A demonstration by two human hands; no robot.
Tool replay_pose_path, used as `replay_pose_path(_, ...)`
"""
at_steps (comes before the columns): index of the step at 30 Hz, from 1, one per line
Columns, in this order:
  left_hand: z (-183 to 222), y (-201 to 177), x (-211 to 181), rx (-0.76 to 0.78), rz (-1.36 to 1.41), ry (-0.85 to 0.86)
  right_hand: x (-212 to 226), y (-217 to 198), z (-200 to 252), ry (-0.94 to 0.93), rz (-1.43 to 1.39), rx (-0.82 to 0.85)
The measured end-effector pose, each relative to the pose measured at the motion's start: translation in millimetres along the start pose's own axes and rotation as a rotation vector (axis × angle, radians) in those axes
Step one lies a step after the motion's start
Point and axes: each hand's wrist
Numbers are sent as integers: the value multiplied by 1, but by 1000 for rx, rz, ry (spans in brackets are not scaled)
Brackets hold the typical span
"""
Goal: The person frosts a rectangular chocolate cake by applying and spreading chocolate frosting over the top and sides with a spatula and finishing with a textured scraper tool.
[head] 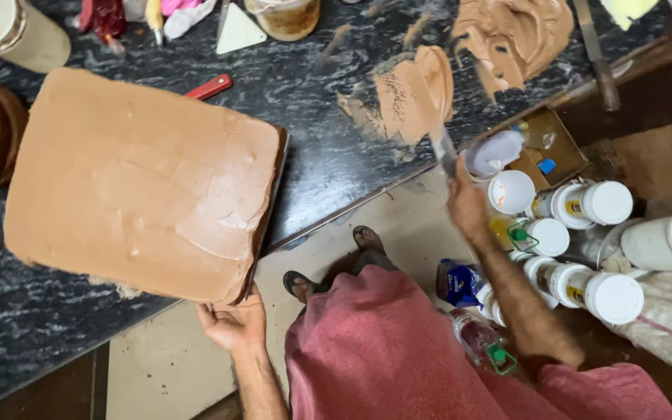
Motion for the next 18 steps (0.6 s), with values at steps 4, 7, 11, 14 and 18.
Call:
replay_pose_path(4,1,-6,-2,-35,-96,-16,53,68,56,-65,6,147)
replay_pose_path(7,-5,-15,-8,6,-134,-10,55,59,46,-44,-331,257)
replay_pose_path(11,0,-12,-17,64,-152,25,44,13,-38,-114,-149,-62)
replay_pose_path(14,11,4,-21,15,-202,30,73,35,-53,-1,172,67)
replay_pose_path(18,20,7,-15,10,-165,23,97,74,45,-89,78,203)
Point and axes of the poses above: each hand's wrist, its own z-axis away from the middle knuckle, its own y-axis out of the palm, x = y × z, and after that the axes turned 8 degrees about -z, right-handed
